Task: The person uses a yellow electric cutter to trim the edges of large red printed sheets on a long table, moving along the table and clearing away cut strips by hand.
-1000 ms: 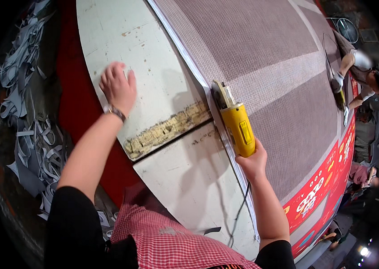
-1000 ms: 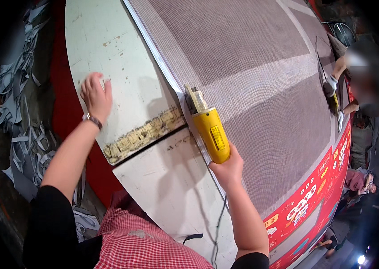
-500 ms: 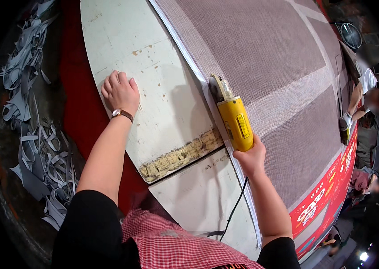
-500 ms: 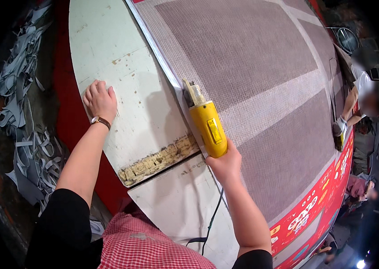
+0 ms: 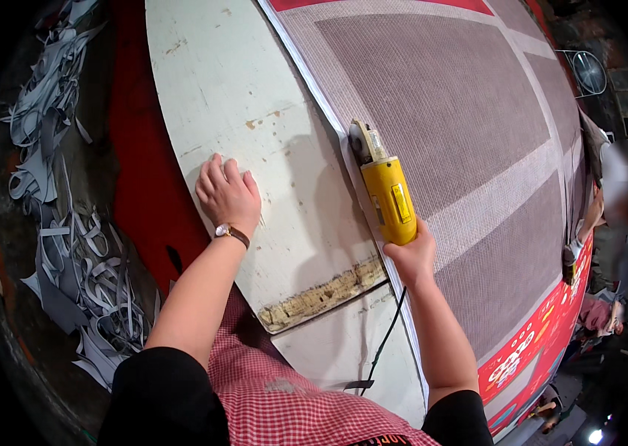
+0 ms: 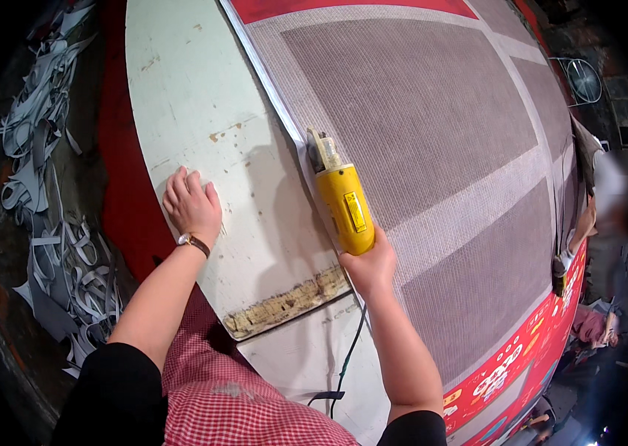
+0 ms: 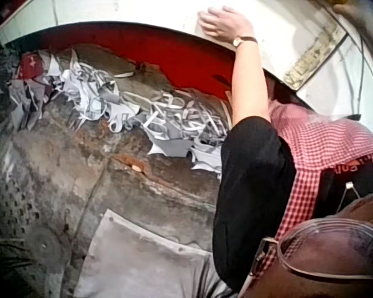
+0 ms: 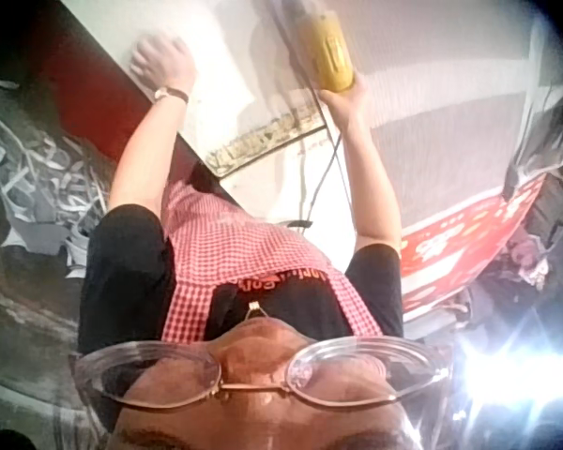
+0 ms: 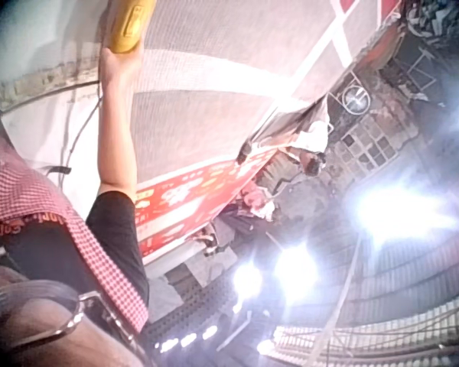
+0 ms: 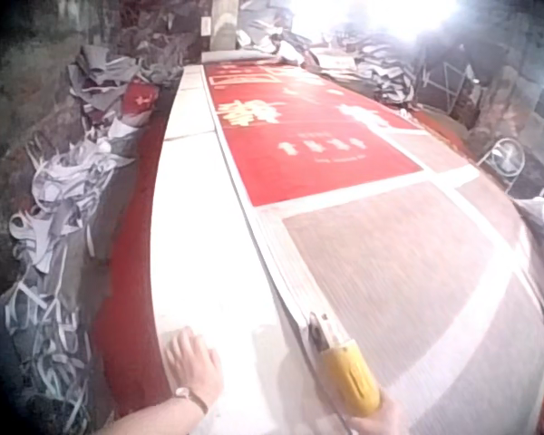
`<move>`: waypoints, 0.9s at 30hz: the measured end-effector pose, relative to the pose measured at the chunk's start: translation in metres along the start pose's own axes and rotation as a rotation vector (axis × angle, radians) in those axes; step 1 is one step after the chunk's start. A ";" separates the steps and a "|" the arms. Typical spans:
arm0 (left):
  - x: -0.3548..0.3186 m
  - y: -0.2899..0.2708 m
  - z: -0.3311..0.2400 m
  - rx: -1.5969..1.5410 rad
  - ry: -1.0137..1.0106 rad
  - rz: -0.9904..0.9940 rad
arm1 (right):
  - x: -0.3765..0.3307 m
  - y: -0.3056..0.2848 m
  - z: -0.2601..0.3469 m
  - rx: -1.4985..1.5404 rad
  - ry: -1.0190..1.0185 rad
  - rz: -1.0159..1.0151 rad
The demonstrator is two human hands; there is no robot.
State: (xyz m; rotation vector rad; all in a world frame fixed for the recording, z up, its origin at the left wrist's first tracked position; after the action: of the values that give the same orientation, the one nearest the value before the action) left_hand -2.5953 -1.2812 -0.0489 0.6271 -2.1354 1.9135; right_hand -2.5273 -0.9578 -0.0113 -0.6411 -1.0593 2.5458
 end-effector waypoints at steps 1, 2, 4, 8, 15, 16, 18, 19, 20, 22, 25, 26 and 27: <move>0.000 0.000 0.000 -0.007 0.001 0.005 | 0.005 0.004 0.003 0.003 0.005 0.010; 0.001 0.000 0.000 -0.017 -0.008 0.008 | 0.010 0.009 0.007 0.004 0.011 0.021; 0.002 0.001 0.001 -0.025 -0.003 0.032 | 0.018 0.016 0.020 0.059 0.000 -0.026; 0.004 0.002 0.004 -0.120 -0.015 0.108 | 0.036 0.030 0.046 0.059 0.033 -0.053; 0.047 -0.002 0.028 -0.503 0.036 0.181 | 0.060 0.051 0.091 0.107 0.085 -0.032; 0.068 0.006 0.036 -0.508 0.049 0.176 | 0.064 0.054 0.097 0.084 0.082 -0.021; 0.136 0.028 0.056 -0.465 0.127 -0.019 | 0.072 0.058 0.108 0.022 0.073 -0.021; 0.174 0.046 0.068 -0.379 0.142 -0.081 | 0.076 0.061 0.114 0.034 0.077 -0.015; 0.208 0.062 0.080 -0.314 0.161 -0.117 | 0.079 0.064 0.119 0.040 0.074 -0.017; 0.267 0.091 0.098 -0.163 0.157 -0.203 | 0.086 0.068 0.131 0.028 0.056 -0.028; 0.305 0.132 0.117 -0.050 0.028 -0.086 | 0.095 0.073 0.146 0.004 0.031 -0.040; 0.305 0.148 0.123 -0.055 -0.071 0.055 | 0.097 0.075 0.150 0.014 0.034 -0.037; 0.306 0.145 0.121 -0.028 -0.042 -0.028 | 0.100 0.076 0.155 0.023 0.037 -0.034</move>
State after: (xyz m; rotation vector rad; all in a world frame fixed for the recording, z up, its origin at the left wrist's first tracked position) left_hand -2.9162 -1.4433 -0.0654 0.6941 -2.1635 1.8688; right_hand -2.7002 -1.0564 0.0017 -0.6560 -1.0185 2.5037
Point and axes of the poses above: each hand's wrist, its own x-axis towards the middle knuckle, its own y-axis out of the palm, z = x × y, the point moved 7 cm from there along x, towards the middle knuckle, and after that the axes turned 8 degrees about -z, right-handed, at the moved point
